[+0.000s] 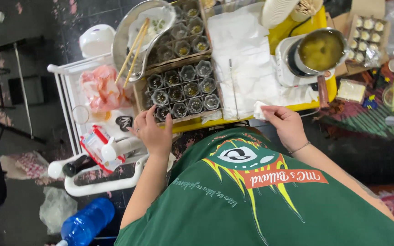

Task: Melting green wax in a small pot and stirring it with a tool at a candle-making station.

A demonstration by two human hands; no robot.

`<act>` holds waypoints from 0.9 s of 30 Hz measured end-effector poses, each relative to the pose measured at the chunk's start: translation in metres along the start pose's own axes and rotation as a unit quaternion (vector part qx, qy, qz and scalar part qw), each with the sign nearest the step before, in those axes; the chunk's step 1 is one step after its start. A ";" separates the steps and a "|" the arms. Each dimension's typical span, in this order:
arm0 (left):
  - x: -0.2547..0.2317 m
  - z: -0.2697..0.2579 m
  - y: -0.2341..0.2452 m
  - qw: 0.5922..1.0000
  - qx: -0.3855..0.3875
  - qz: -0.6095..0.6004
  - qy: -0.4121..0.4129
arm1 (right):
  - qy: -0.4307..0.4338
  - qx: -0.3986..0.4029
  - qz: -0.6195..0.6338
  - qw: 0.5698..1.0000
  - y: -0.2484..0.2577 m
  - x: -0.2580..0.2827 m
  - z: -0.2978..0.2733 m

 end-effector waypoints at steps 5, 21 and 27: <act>-0.056 0.018 0.002 0.990 -0.009 -0.087 -0.115 | 0.104 -0.126 0.073 0.984 0.040 -0.010 -0.016; -0.140 0.038 -0.028 0.945 0.048 -0.186 -0.265 | 0.282 -0.388 -0.151 0.865 0.117 0.034 -0.019; -0.130 0.035 -0.028 0.946 0.049 -0.191 -0.258 | 0.216 -0.398 -0.131 0.882 0.137 0.031 -0.005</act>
Point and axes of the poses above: each hand's wrist, its own z-axis towards the middle knuckle, its own y-axis out of the back of the hand, x = y × z, the point moved 8 cm from there along z, towards the middle knuckle, and after that the axes turned 10 degrees about -y, right-handed, at the moved point
